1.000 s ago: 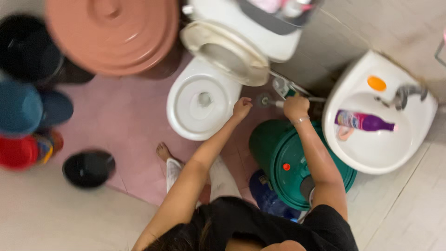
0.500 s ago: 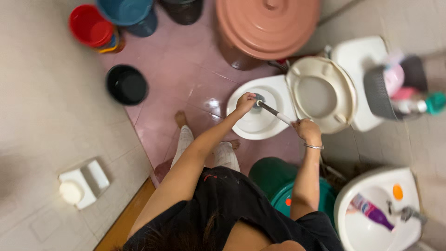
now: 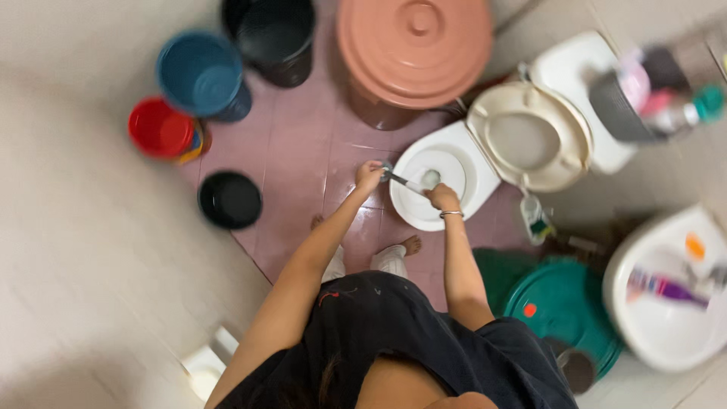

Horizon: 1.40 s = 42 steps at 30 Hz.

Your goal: The person cleans a toilet by applying purple cleaning liquid to the seat and inside the bowl, scrubbing with a sponge and a toilet brush, and rinsing with water from a metal pot. The person scrubs the seat, lid, and bowl, then flushes the toilet.

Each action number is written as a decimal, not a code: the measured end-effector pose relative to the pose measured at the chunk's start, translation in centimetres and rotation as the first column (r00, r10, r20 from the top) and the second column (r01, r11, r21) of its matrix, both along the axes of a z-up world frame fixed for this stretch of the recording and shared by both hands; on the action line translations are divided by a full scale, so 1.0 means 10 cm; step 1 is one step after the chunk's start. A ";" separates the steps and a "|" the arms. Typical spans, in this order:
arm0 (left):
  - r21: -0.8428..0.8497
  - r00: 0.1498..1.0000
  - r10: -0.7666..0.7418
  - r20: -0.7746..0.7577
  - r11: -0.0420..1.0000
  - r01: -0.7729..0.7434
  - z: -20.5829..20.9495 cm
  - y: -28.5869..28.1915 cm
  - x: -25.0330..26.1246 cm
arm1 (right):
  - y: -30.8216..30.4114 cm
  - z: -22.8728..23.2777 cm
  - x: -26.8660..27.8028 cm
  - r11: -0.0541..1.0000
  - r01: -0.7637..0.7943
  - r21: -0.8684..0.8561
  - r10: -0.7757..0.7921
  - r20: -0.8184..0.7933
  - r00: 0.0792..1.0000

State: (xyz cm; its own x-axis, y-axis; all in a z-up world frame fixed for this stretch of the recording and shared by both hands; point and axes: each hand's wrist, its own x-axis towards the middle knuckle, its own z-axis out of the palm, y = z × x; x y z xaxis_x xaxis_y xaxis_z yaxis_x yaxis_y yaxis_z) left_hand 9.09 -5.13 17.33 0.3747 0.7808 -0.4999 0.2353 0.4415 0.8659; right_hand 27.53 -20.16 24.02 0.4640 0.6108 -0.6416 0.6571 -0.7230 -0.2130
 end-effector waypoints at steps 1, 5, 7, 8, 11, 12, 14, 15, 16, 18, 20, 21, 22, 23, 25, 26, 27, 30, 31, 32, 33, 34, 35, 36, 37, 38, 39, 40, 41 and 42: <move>0.007 0.998 -0.053 -0.029 0.999 0.053 0.07 0.00 -0.02 | -0.06 -0.01 -0.10 0.997 0.071 0.004 -0.071 -0.009 0.997; 0.036 0.970 -0.232 -0.069 0.971 0.235 0.26 -0.16 -0.03 | -0.42 -0.04 -0.46 0.921 0.376 -0.103 -0.389 -0.152 0.909; 0.046 0.945 -0.317 -0.081 0.946 0.321 0.30 -0.31 0.05 | -0.70 -0.03 -0.57 0.917 0.390 -0.085 -0.397 -0.097 0.913; 0.056 0.927 -0.358 -0.108 0.929 0.365 0.30 -0.38 0.09 | -0.80 -0.04 -0.61 0.919 0.389 -0.072 -0.393 -0.069 0.917; 0.026 0.871 -0.463 -0.163 0.881 0.473 0.29 -0.65 0.22 | -1.11 -0.07 -0.73 0.891 0.453 -0.028 -0.454 -0.082 0.887; 0.007 0.853 -0.490 -0.179 0.867 0.499 0.28 -0.75 0.27 | -1.22 -0.08 -0.75 0.890 0.456 -0.017 -0.456 -0.082 0.886; -0.006 0.798 -0.566 -0.207 0.816 0.578 0.27 -1.00 0.38 | -1.46 -0.08 -0.79 0.887 0.463 0.004 -0.461 -0.078 0.884; -0.013 0.768 -0.602 -0.220 0.789 0.615 0.27 -1.16 0.44 | -1.58 -0.08 -0.81 0.865 0.500 -0.041 -0.501 -0.096 0.860; -0.010 0.759 -0.631 -0.162 0.770 0.638 0.27 -1.35 0.54 | -1.71 -0.08 -0.82 0.839 0.537 -0.087 -0.544 -0.110 0.832; -0.002 0.729 -0.683 -0.046 0.730 0.684 0.27 -1.76 0.76 | -1.95 -0.09 -0.85 0.830 0.542 -0.127 -0.556 -0.122 0.822; -0.115 0.667 -0.738 0.103 0.657 0.745 0.28 -2.24 0.94 | -2.16 -0.13 -0.89 0.867 0.483 -0.120 -0.496 -0.119 0.860; -0.171 0.632 -0.754 0.178 0.609 0.775 0.28 -2.52 1.02 | -2.28 -0.15 -0.92 0.880 0.467 -0.090 -0.474 -0.093 0.875; -0.179 0.592 -0.787 0.177 0.565 0.805 0.28 -2.81 1.11 | -2.43 -0.17 -0.95 0.891 0.449 -0.065 -0.453 -0.063 0.889; -0.187 0.550 -0.817 0.176 0.521 0.833 0.28 -3.11 1.20 | -2.60 -0.18 -0.98 0.902 0.430 -0.042 -0.432 -0.033 0.901; -0.210 0.461 -0.868 0.186 0.423 0.881 0.29 -3.67 1.33 | -2.85 -0.22 -1.03 0.861 0.483 0.158 -0.483 -0.040 0.874; -0.225 0.409 -0.890 0.201 0.364 0.904 0.29 -3.96 1.38 | -2.98 -0.25 -1.05 0.847 0.504 0.170 -0.507 -0.029 0.861; -0.240 0.356 -0.909 0.217 0.303 0.922 0.29 -4.24 1.42 | -3.11 -0.28 -1.07 0.834 0.526 0.168 -0.531 -0.017 0.847; -0.287 0.227 -0.963 0.144 0.179 0.941 0.28 -5.03 1.51 | -3.47 -0.34 -1.18 0.803 0.578 0.147 -0.586 0.013 0.810; -0.359 0.197 -0.966 0.166 0.127 0.924 0.27 -5.27 1.52 | -3.59 -0.37 -1.24 0.794 0.590 0.146 -0.600 0.023 0.800; -0.426 0.175 -0.966 0.189 0.079 0.901 0.27 -5.49 1.56 | -3.69 -0.38 -1.27 0.790 0.596 0.145 -0.606 0.035 0.794; -0.490 0.153 -0.965 0.213 0.030 0.871 0.28 -5.70 1.59 | -3.79 -0.39 -1.29 0.785 0.603 0.142 -0.614 0.045 0.788; -0.529 0.157 -0.963 0.221 0.017 0.848 0.28 -5.91 1.64 | -3.90 -0.42 -1.29 0.783 0.606 0.143 -0.618 0.058 0.784; -0.567 0.160 -0.960 0.228 0.003 0.823 0.28 -6.11 1.67 | -4.01 -0.44 -1.28 0.780 0.611 0.136 -0.623 0.074 0.779; -0.604 0.165 -0.958 0.234 -0.011 0.797 0.27 -6.29 1.71 | -4.11 -0.47 -1.28 0.777 0.615 0.133 -0.627 0.086 0.774; -0.605 0.169 -0.957 0.234 -0.008 0.796 0.26 -6.46 1.78 | -4.22 -0.51 -1.25 0.775 0.619 0.128 -0.631 0.104 0.769; -0.613 0.172 -0.958 0.230 -0.005 0.790 0.23 -6.61 1.79 | -4.32 -0.56 -1.29 0.769 0.627 0.125 -0.639 0.111 0.761; -0.620 0.175 -0.958 0.225 -0.002 0.785 0.20 -6.76 1.80 | -4.43 -0.61 -1.32 0.763 0.635 0.120 -0.646 0.117 0.754; -0.633 0.183 -0.961 0.208 0.010 0.774 0.17 -6.89 1.83 | -4.51 -0.67 -1.32 0.758 0.643 0.114 -0.653 0.122 0.748; -0.646 0.190 -0.963 0.191 0.023 0.763 0.15 -7.00 1.86 | -4.61 -0.72 -1.30 0.751 0.650 0.112 -0.660 0.130 0.740; -0.659 0.195 -0.966 0.172 0.034 0.751 0.13 -7.10 1.88 | -4.70 -0.77 -1.30 0.744 0.659 0.110 -0.668 0.134 0.732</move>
